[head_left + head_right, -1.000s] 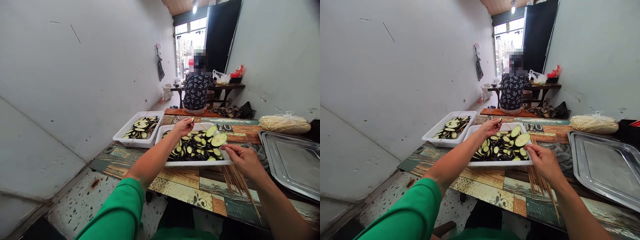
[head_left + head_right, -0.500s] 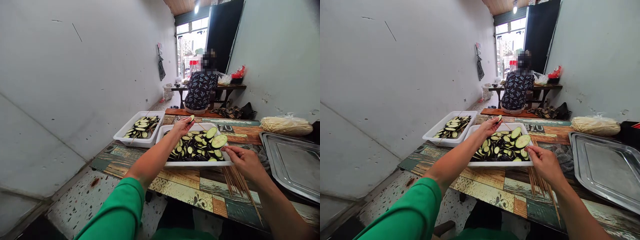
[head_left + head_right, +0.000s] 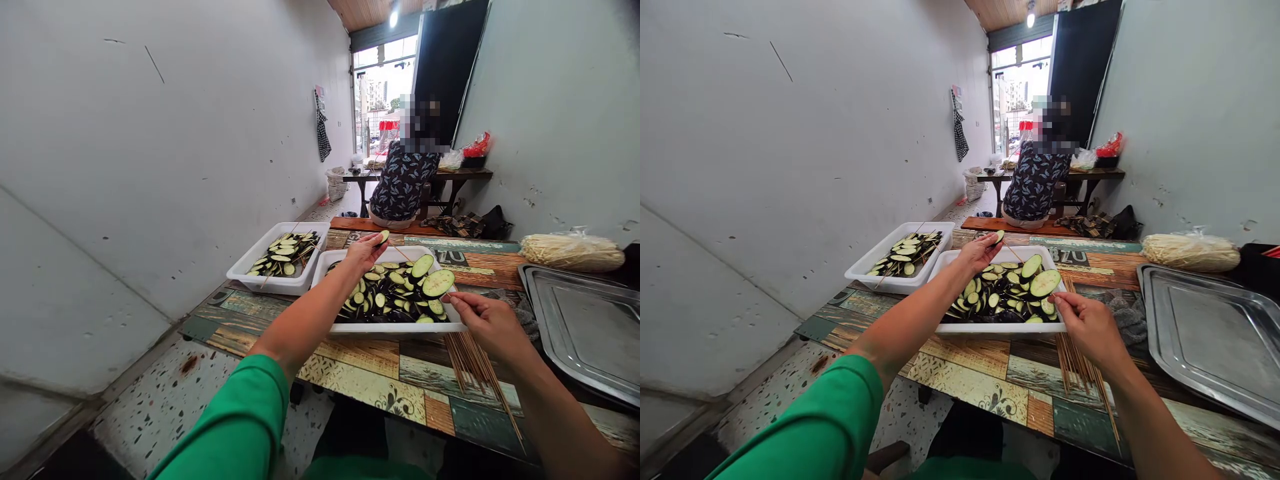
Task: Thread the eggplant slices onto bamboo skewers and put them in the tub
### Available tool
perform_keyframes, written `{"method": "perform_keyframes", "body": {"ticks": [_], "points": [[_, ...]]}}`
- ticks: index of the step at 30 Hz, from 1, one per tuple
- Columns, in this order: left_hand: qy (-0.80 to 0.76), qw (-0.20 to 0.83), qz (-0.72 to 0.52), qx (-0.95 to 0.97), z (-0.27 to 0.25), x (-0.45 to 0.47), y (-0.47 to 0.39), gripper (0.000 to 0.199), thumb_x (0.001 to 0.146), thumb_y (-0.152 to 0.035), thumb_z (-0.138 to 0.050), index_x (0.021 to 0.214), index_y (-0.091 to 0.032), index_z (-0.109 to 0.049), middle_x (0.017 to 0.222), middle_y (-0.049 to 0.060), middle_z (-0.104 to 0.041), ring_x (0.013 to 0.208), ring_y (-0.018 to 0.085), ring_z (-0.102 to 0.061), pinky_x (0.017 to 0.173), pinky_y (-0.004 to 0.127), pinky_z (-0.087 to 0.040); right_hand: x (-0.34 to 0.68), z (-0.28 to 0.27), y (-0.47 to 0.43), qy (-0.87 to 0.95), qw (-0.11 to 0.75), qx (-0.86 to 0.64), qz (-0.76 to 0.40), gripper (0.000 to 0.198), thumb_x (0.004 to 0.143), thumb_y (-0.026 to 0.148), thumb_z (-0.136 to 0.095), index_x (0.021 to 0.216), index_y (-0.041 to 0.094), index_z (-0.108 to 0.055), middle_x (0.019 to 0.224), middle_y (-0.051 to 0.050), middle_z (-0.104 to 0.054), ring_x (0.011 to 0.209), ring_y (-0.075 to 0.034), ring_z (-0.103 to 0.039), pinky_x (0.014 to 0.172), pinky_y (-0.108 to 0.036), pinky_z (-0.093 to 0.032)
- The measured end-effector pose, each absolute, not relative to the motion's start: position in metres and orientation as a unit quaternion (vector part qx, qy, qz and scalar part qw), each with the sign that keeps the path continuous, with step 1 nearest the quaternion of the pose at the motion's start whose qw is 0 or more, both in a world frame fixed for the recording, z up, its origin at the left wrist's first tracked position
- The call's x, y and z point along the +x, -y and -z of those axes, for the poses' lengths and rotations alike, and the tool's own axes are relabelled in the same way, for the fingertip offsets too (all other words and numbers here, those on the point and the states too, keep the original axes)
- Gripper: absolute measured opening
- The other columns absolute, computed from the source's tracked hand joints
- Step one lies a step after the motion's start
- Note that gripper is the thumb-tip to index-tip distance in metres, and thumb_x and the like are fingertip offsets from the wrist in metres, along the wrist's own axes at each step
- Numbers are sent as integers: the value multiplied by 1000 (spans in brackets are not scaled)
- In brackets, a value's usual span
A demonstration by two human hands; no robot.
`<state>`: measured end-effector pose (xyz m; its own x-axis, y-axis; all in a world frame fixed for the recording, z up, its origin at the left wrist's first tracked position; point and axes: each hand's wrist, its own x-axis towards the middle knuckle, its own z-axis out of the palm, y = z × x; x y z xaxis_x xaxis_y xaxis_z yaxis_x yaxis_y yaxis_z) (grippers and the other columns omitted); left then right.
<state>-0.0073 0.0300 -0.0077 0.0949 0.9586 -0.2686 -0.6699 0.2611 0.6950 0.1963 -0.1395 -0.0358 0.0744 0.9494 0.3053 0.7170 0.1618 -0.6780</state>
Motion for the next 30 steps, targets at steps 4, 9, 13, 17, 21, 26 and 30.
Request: {"method": "perform_keyframes", "body": {"ticks": [4,9,13,17,21,26,30], "points": [[-358,706,-579,197,8,-7,-31,9,73,1,-65,72,-9,-64,81,9,-70,82,16,-68,77,27,-57,195,32,142,660,376,-632,-155,37,82,40,-47,90,18,-76,93,-6,-75,86,-25,-69,68,-31,-52],[-358,705,-577,206,9,-7,-31,10,74,0,-64,70,-9,-63,75,7,-69,76,14,-68,74,26,-57,193,29,143,659,379,-631,-157,36,82,39,-47,90,18,-76,93,-6,-75,87,-25,-69,68,-31,-52],[-355,699,-582,215,9,-7,-31,11,73,1,-64,69,-8,-62,71,6,-67,70,13,-67,72,25,-56,192,29,143,659,378,-630,-160,38,82,39,-47,91,18,-76,94,-6,-75,87,-25,-69,69,-31,-51],[-351,699,-581,225,9,-6,-29,12,73,2,-64,67,-8,-61,68,5,-66,65,12,-66,71,26,-56,192,30,143,656,374,-635,-164,39,82,40,-47,93,17,-76,94,-7,-75,86,-25,-69,68,-31,-51],[-352,693,-580,242,7,-4,-25,12,72,3,-64,67,-7,-62,68,5,-66,66,12,-65,76,28,-55,193,30,143,663,374,-628,-162,37,82,39,-47,91,18,-76,94,-6,-75,85,-24,-69,67,-30,-51],[-356,687,-578,260,6,-3,-21,11,68,1,-70,68,-7,-63,70,6,-67,73,13,-66,83,31,-55,193,31,142,658,378,-633,-152,35,81,38,-48,88,18,-76,89,-6,-75,80,-24,-69,63,-30,-51],[-356,690,-572,264,6,-2,-18,11,67,2,-71,67,-7,-63,71,6,-67,75,14,-66,84,33,-54,192,30,143,653,379,-639,-149,34,80,37,-48,87,19,-76,86,-6,-76,75,-24,-69,61,-29,-50]]}}
